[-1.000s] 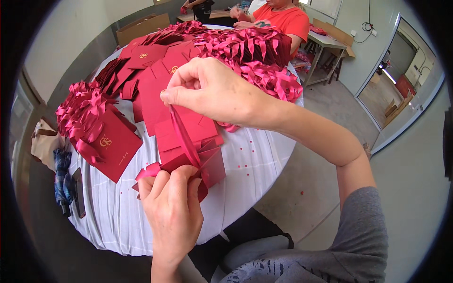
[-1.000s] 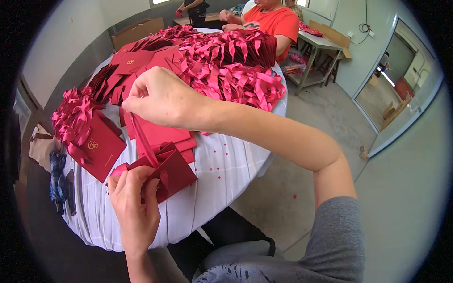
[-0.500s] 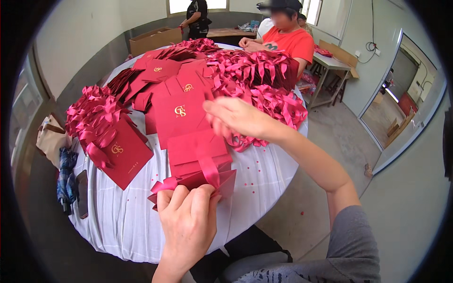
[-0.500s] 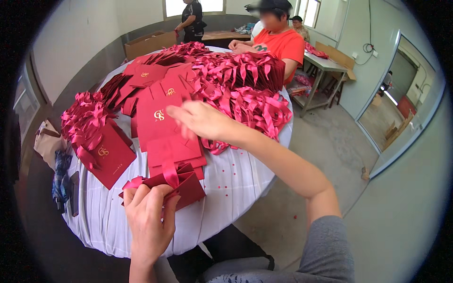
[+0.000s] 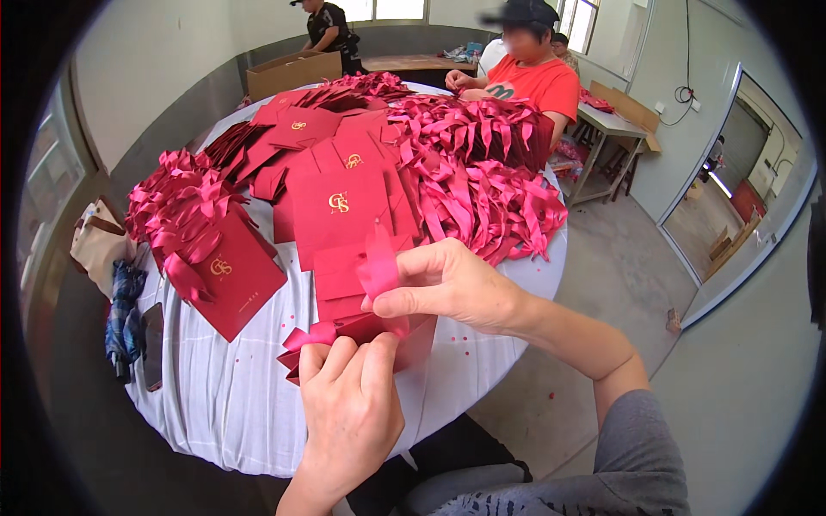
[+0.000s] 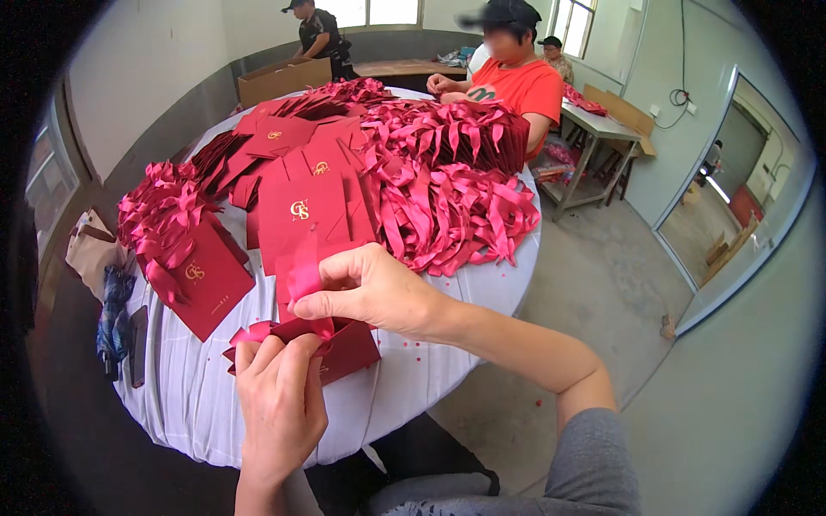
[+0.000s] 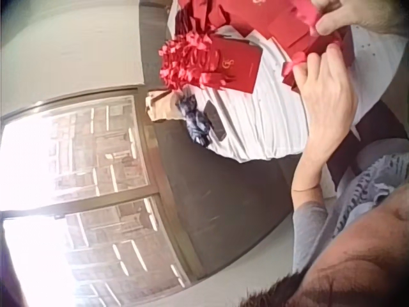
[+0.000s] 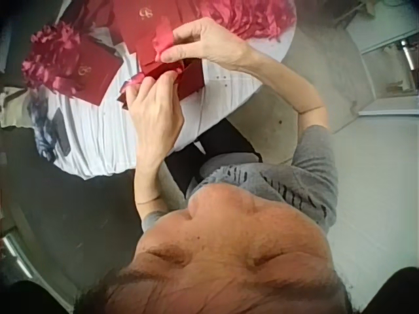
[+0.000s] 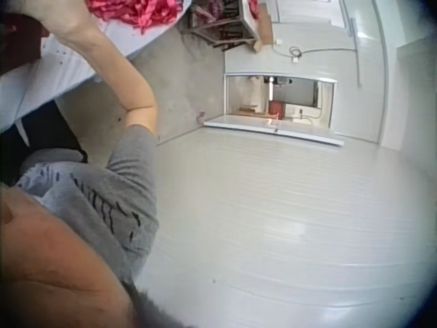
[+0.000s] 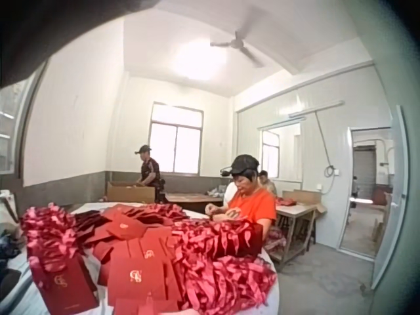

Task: The person attaches ribbon handles to paper gift bags by threading ribbons into the bags by hand.

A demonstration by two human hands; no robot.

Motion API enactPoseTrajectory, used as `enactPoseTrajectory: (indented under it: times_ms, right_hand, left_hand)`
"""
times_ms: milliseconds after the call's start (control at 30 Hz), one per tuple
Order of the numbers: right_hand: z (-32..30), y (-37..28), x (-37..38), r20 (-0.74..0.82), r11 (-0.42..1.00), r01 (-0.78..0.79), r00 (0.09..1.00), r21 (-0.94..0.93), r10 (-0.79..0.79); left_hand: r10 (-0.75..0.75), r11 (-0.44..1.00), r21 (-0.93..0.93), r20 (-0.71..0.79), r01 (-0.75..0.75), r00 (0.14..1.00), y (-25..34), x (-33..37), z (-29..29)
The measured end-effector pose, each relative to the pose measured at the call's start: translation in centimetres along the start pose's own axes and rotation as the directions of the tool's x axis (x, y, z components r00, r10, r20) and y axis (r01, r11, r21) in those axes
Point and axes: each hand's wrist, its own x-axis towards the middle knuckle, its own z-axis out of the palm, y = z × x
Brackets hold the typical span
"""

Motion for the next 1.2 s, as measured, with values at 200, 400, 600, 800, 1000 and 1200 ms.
enactPoseTrajectory:
  times_ms: [200,400,600,800,1000,1200]
  right_hand:
    - [-0.1,0.4,0.9,-0.082,0.988,0.149,0.986,0.041,-0.145]
    - [-0.8,-0.1,1.5,-0.134,0.957,0.281,0.948,-0.066,-0.288]
    - [-1.4,-0.3,2.2,-0.197,0.924,0.381,0.903,-0.038,-0.381]
    - [-1.7,-1.6,2.0,-0.183,0.899,0.395,0.885,-0.189,-0.428]
    - [-1.8,-1.6,2.1,-0.229,0.921,0.346,0.896,-0.178,-0.381]
    - [-2.5,-0.5,2.7,-0.110,0.968,0.249,0.963,0.001,-0.247]
  left_hand:
    - [-0.005,1.000,0.007,0.027,0.005,1.000,0.1,0.0,-0.3]
    - [0.002,1.000,-0.017,0.044,-0.001,0.999,-0.1,-0.1,-0.5]
    - [0.012,1.000,0.001,0.040,-0.012,0.999,-0.2,-0.3,-0.5]
    - [0.019,1.000,-0.004,0.033,-0.019,0.999,-0.1,-0.2,-0.4]
    - [0.006,1.000,-0.005,0.044,-0.006,0.999,-0.1,-0.3,-0.5]
    - [0.002,1.000,-0.014,0.055,-0.002,0.998,-0.3,0.0,-0.6]
